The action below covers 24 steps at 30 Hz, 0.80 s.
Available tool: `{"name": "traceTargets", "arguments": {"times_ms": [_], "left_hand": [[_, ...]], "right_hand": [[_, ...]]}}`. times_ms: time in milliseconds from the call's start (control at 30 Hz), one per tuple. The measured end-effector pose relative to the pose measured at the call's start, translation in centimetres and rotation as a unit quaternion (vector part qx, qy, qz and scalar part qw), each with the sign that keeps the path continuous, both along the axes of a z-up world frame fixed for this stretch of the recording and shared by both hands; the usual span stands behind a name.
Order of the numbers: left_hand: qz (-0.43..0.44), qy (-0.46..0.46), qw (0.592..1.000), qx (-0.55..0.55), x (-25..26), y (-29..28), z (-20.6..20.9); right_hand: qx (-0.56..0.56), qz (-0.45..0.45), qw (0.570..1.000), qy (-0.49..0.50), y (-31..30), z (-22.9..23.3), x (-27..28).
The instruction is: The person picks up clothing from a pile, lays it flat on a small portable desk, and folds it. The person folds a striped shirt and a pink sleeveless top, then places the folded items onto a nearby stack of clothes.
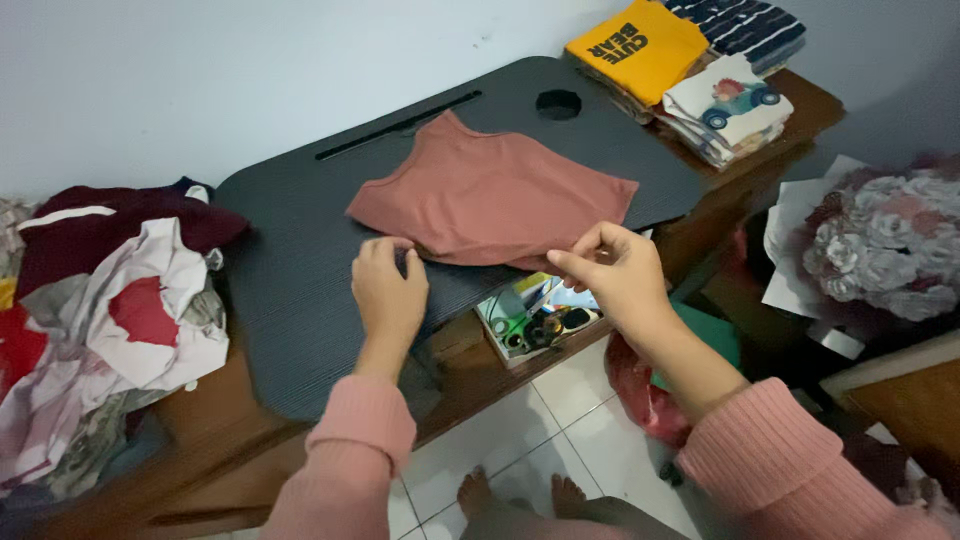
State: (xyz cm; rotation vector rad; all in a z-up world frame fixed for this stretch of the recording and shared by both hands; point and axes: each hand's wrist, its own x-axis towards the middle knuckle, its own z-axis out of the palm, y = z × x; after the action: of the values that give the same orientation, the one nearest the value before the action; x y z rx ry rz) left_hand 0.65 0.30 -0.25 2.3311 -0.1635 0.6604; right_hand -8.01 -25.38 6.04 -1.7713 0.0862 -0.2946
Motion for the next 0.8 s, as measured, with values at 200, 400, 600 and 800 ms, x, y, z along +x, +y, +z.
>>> {"name": "traceTargets", "arguments": {"times_ms": [200,400,600,800], "left_hand": [[-0.039,0.040,0.998,0.031,0.9,-0.7,0.6],[-0.021,0.059,0.995,0.081,0.4,-2.1,0.6],[0.010,0.194,0.978,0.081,1.6,-2.5,0.8],[-0.039,0.198,0.976,-0.085,1.2,-0.7,1.4]], "right_hand": [[0.189,-0.038,0.978,0.082,-1.0,-1.4,-0.3],[0.224,-0.034,0.970,0.086,-1.2,-2.4,-0.5],[0.226,0.013,0.972,0.062,-1.3,-2.5,-0.8],[0.141,-0.005,0.986,0.087,-2.6,-2.4,-0.4]]}}
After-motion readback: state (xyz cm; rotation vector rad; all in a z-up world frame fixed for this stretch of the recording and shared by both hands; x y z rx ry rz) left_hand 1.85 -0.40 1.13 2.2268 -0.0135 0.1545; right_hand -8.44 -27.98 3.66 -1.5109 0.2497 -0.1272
